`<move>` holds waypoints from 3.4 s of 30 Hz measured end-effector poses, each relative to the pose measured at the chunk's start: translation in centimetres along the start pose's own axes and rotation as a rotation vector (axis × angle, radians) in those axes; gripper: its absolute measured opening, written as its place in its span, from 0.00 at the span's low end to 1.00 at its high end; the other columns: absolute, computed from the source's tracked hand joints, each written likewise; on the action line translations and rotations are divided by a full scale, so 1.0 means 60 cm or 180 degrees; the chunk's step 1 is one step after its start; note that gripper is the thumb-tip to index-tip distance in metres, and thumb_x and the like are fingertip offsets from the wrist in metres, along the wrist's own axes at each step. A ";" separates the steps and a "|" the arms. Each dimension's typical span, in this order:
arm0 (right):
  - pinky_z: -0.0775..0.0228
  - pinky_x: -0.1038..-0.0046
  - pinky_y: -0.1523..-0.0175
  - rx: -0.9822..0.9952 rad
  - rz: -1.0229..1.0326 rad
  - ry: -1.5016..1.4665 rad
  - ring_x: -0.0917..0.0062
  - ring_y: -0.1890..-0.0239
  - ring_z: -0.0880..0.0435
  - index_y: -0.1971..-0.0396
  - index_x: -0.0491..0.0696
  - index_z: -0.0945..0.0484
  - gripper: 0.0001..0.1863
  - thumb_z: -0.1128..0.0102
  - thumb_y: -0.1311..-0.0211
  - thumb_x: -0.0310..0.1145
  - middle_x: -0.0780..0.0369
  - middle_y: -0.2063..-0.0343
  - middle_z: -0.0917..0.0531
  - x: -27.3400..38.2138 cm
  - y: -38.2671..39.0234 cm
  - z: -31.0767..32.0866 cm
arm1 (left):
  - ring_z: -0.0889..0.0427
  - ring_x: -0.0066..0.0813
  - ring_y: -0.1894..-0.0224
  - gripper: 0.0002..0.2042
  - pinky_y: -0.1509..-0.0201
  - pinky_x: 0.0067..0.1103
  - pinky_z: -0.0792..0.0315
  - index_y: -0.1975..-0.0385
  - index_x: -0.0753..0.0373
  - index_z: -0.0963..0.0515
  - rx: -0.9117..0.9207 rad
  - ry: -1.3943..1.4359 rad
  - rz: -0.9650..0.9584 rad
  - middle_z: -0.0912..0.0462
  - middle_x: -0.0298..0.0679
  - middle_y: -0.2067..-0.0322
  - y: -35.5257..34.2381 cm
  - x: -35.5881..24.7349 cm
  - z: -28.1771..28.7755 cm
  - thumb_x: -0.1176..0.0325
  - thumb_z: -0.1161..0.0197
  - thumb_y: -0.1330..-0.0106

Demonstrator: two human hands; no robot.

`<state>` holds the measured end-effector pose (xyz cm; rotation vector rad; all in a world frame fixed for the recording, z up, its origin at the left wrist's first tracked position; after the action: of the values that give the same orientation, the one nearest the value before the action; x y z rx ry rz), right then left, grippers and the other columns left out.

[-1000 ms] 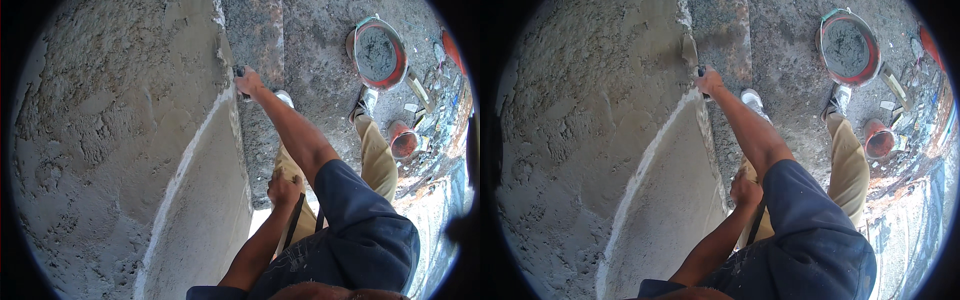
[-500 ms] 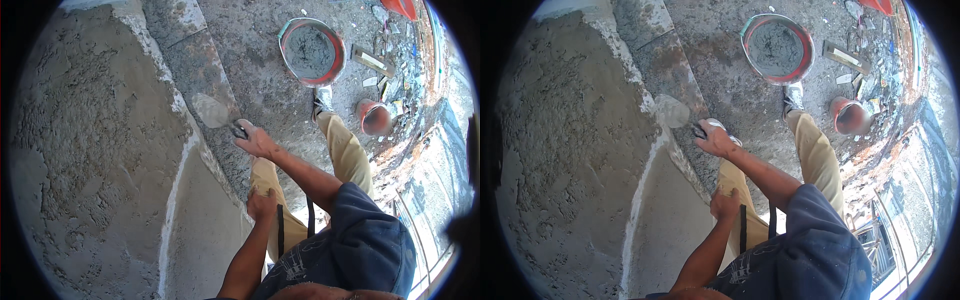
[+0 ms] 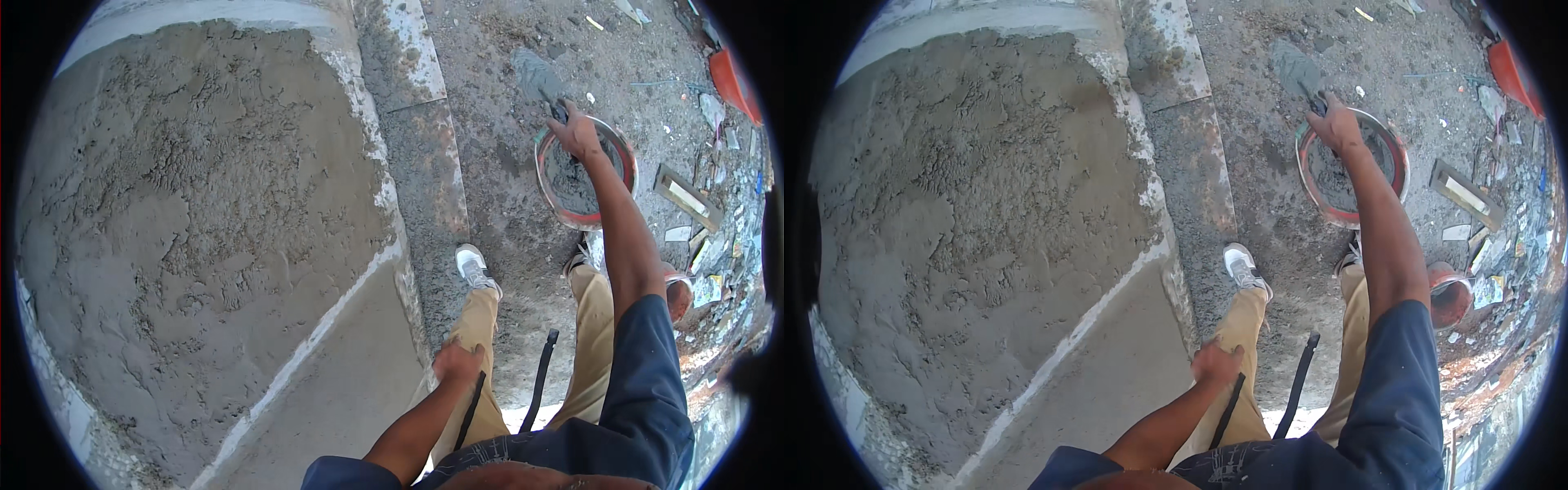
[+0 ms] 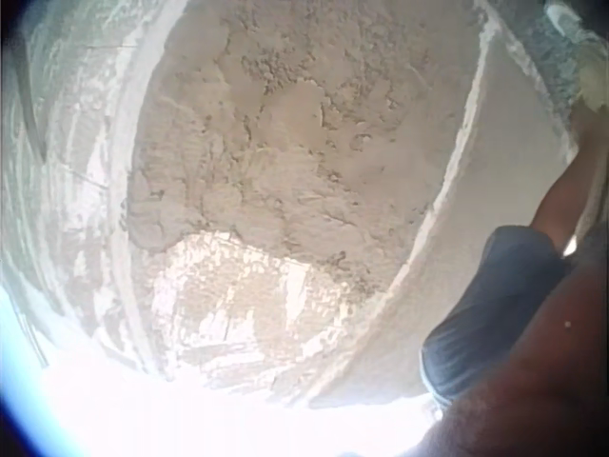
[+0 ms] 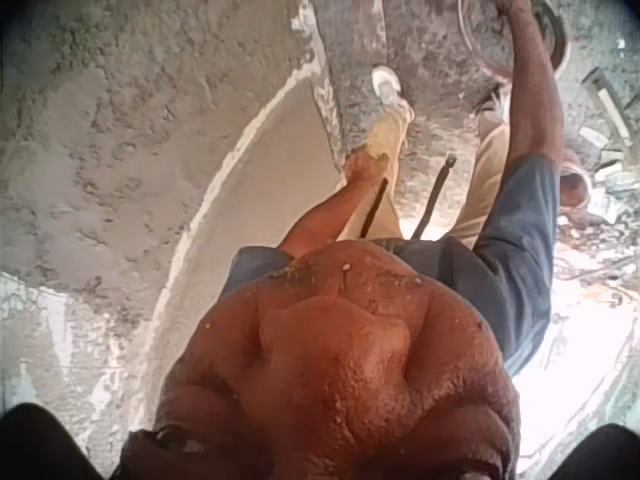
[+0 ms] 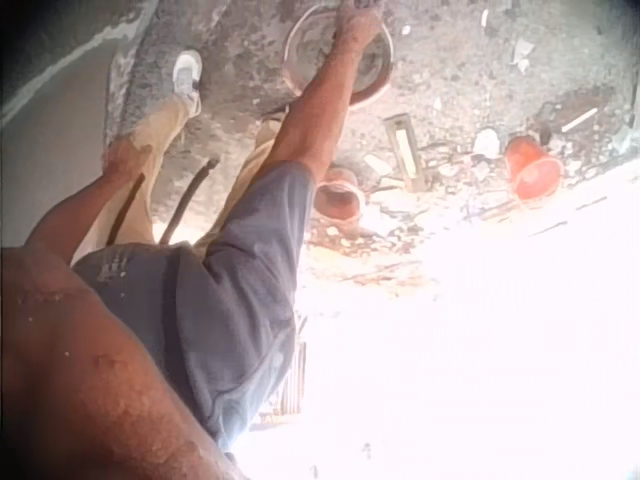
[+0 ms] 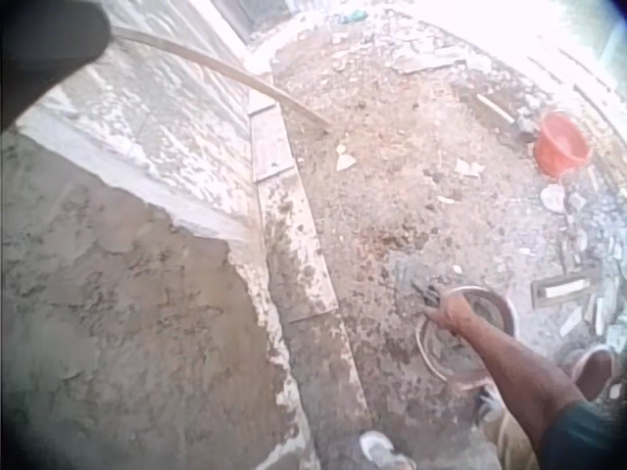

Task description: The person plasters a wall by scooping mortar from a bucket with a trowel and applying and smoothing it onto the wall surface.

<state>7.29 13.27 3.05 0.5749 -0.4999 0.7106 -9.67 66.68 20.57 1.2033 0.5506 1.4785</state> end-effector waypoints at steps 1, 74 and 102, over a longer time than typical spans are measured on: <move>0.22 0.54 0.50 0.0394 -0.0101 0.0121 0.47 0.55 0.13 0.42 0.43 0.24 0.30 0.35 0.41 0.45 0.44 0.60 0.13 -0.006 -0.016 -0.029 | 0.19 0.46 0.40 0.39 0.36 0.37 0.25 0.35 0.59 0.24 -0.0034 -0.0032 0.0039 0.20 0.48 0.41 0.005 -0.017 0.006 0.38 0.36 0.41; 0.20 0.58 0.43 0.0481 -0.1355 0.1769 0.58 0.48 0.12 0.51 0.49 0.14 0.16 0.51 0.29 0.33 0.54 0.52 0.12 -0.237 -0.219 0.374 | 0.22 0.48 0.42 0.35 0.39 0.38 0.24 0.37 0.54 0.23 -0.0821 -0.0662 -0.1284 0.23 0.43 0.40 0.055 -0.433 0.426 0.40 0.34 0.42; 0.25 0.64 0.40 0.0803 -0.1511 -0.1639 0.54 0.49 0.14 0.37 0.35 0.27 0.41 0.33 0.45 0.49 0.43 0.50 0.15 -0.315 -0.112 0.190 | 0.24 0.46 0.38 0.38 0.37 0.39 0.26 0.34 0.53 0.25 -0.0667 -0.1191 -0.0716 0.27 0.41 0.35 0.074 -0.478 0.393 0.38 0.35 0.42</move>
<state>-2.87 -6.85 -2.05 1.0830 -0.7207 0.1621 6.02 32.77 22.29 1.1732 0.2588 1.0590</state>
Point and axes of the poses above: each hand's wrist, its own y-axis away from the middle knuckle, its own z-axis out of the back of the hand, x = y × z, the point moved 9 cm from there along -y, towards the middle knuckle
